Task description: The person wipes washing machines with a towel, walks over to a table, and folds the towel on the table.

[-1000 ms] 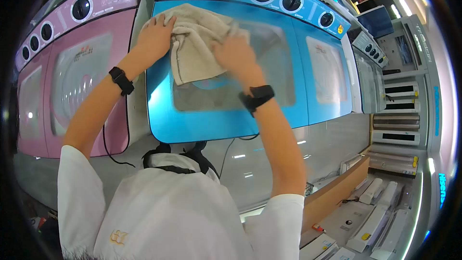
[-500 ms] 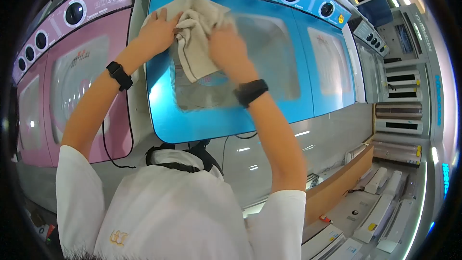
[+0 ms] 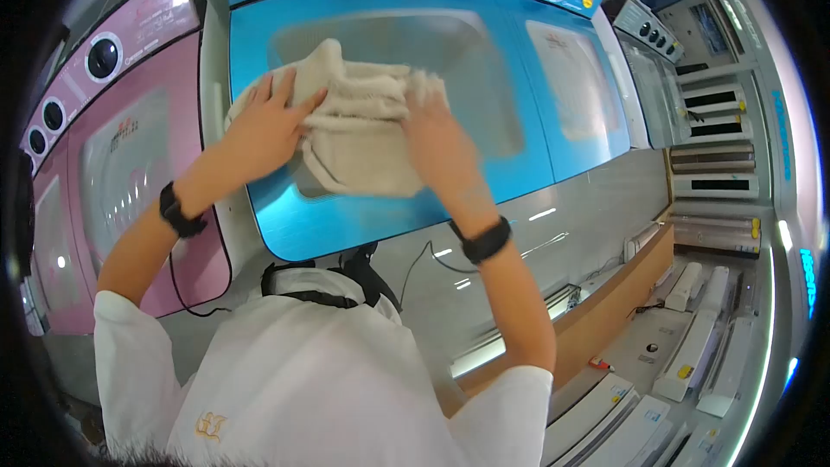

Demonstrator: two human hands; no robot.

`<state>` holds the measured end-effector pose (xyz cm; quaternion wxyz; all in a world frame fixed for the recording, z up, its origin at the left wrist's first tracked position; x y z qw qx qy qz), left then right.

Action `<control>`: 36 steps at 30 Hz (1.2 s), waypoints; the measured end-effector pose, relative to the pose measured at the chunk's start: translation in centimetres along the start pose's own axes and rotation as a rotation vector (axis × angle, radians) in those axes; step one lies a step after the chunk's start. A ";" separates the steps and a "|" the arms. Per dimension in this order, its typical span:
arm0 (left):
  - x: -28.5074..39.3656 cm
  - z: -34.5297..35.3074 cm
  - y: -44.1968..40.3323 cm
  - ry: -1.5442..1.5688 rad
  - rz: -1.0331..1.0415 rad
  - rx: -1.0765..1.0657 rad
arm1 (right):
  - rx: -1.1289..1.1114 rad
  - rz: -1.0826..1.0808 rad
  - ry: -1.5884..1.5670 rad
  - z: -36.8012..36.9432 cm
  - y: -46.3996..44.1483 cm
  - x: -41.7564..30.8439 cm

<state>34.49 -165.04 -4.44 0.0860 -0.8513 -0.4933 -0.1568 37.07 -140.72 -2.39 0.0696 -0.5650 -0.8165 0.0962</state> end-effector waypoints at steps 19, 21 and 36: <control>8.5 2.4 1.4 0.000 0.052 -0.141 | 0.160 0.138 -0.040 0.8 8.3 1.1; 8.7 2.7 2.5 0.011 0.110 -0.137 | 0.141 0.128 -0.056 0.2 10.9 -0.4; 17.6 7.4 -5.5 0.147 0.438 -0.163 | 0.257 0.400 -0.049 1.4 11.3 5.1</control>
Point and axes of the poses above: each hand's wrist, its own y-axis away from the middle knuckle, its own z-axis out of the palm, x = y × z, the point moved 5 cm from there along -y, towards the middle knuckle, and after that the axes turned 9 degrees about y, right-handed, at the moved point
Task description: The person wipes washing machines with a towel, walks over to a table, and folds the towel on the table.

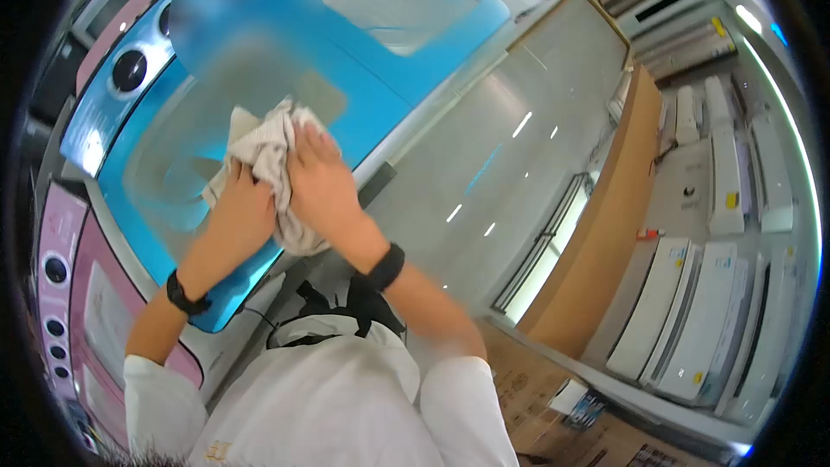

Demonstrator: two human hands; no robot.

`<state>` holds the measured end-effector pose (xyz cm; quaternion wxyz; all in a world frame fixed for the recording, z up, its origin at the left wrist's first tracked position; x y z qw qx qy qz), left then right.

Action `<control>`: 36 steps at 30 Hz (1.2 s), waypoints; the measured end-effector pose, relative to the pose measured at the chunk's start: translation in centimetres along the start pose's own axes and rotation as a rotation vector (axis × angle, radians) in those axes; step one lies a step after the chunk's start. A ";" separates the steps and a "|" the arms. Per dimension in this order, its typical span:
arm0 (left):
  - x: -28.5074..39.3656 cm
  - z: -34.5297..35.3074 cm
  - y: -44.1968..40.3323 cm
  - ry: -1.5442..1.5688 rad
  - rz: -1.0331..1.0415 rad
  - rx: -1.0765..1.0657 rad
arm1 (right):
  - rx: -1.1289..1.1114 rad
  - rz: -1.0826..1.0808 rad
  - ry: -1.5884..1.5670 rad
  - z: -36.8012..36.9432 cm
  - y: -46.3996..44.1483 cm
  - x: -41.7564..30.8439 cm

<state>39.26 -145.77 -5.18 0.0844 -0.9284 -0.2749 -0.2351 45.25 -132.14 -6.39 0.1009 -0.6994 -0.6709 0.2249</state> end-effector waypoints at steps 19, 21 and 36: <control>4.9 2.5 -12.3 -0.145 0.034 -0.101 | 0.317 0.130 0.102 -2.0 -1.1 16.5; 4.0 2.6 -14.1 -0.092 0.020 -0.112 | 0.338 0.154 0.113 -2.4 -2.0 19.6; -0.8 1.2 -30.9 -0.097 -0.118 -0.170 | 0.270 0.171 0.101 -1.7 -7.8 31.8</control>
Point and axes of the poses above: each hand's wrist, its own y-axis away from the middle knuckle, its own z-axis out of the palm, x = y × z, the point moved 5 cm from there along -y, towards the middle knuckle, and after that the axes turned 9 degrees about y, right-handed, at the moved point
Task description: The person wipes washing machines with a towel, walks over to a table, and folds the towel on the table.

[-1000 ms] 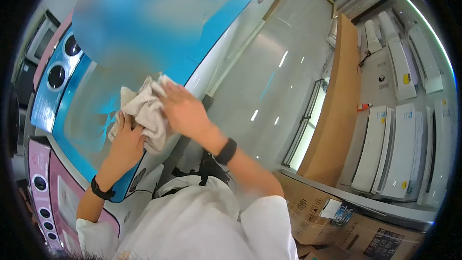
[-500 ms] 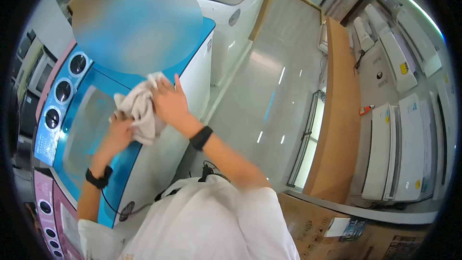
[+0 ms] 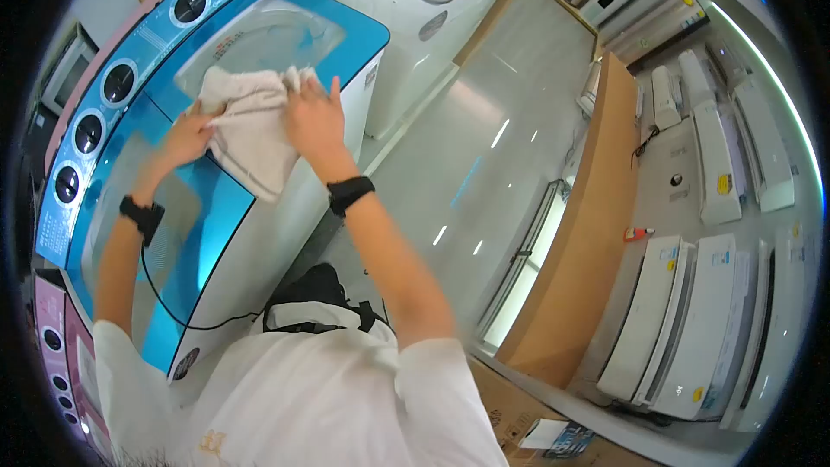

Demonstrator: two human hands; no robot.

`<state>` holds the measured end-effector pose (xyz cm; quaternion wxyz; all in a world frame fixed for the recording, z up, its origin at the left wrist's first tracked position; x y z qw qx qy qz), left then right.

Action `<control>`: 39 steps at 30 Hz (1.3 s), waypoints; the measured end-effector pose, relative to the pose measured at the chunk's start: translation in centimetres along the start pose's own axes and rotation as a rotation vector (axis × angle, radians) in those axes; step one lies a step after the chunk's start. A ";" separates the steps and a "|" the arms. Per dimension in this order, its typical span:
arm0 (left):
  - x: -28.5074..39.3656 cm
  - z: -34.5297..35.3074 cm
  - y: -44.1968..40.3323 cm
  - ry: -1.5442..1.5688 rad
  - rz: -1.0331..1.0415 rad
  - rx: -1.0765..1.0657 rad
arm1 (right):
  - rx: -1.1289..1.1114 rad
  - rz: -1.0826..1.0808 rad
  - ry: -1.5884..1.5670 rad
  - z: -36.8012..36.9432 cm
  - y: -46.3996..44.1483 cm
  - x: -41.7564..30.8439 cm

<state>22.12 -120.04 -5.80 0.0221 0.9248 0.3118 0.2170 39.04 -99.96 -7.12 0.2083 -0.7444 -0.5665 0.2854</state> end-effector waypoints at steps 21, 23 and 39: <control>7.1 -4.1 -17.9 -0.128 -0.135 0.001 | -0.355 -0.369 -0.037 8.8 -15.1 10.1; 7.3 -2.5 -21.3 -0.343 -0.092 -0.123 | -0.379 -0.371 -0.020 8.2 -13.7 12.1; 10.4 -3.3 -20.3 -0.041 -0.174 0.135 | -0.588 -0.549 -0.014 5.7 -17.4 13.0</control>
Point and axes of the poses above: each hand's wrist, its own y-axis away from the middle knuckle, its own z-axis out of the palm, x = y × z, the point moved 5 cm from there along -y, towards the middle knuckle, and after that the axes turned 9 degrees about y, right-handed, at the moved point
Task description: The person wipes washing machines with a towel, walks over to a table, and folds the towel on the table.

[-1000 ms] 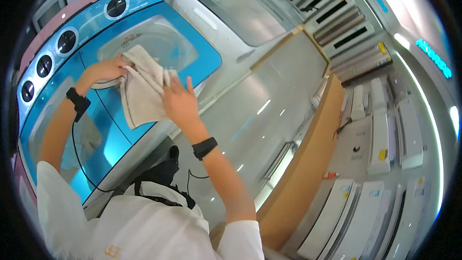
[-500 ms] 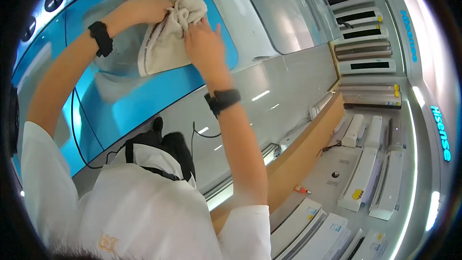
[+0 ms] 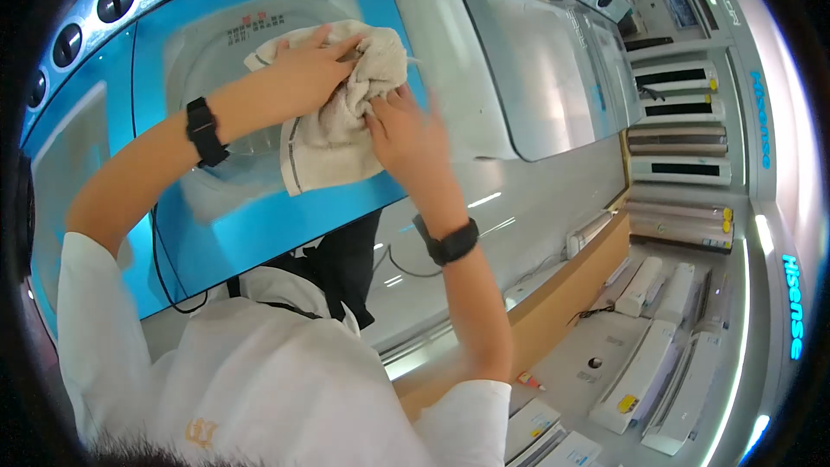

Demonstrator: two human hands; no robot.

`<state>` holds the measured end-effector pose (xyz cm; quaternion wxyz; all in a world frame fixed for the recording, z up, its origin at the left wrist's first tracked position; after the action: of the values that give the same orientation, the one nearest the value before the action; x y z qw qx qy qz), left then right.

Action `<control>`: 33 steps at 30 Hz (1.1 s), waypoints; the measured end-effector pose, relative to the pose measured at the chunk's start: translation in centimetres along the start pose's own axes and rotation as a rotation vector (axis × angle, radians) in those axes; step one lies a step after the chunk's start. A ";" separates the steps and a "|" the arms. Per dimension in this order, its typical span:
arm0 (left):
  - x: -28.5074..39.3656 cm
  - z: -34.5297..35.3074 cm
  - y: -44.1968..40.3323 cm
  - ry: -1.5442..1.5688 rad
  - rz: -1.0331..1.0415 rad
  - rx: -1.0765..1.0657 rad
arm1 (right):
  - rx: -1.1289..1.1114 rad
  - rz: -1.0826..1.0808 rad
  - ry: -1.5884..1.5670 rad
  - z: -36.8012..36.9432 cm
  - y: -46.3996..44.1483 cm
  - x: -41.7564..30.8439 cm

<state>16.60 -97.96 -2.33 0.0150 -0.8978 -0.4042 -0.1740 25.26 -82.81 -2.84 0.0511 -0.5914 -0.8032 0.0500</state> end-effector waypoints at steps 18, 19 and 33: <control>-12.0 -3.6 -7.3 -0.072 -0.081 0.167 | -0.065 -0.083 -0.094 2.3 -17.0 6.1; -12.3 -3.7 -7.0 -0.066 -0.090 0.185 | -0.085 -0.028 -0.131 2.0 -18.5 5.0; -21.3 -4.6 11.0 0.087 -0.225 0.249 | -0.124 -0.488 -0.075 1.0 -19.7 -6.8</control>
<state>10.17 -121.49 -3.70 0.1240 -0.8298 -0.5194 -0.1620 8.49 -95.19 -1.26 -0.0044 -0.3798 -0.9250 0.0088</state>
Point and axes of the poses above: each hand's wrist, its own y-axis away from the middle knuckle, its own z-axis out of the palm, x = y × z, the point moved 5 cm from there along -y, towards the middle knuckle, and after that the axes turned 9 degrees about y, right-handed, at the moved point
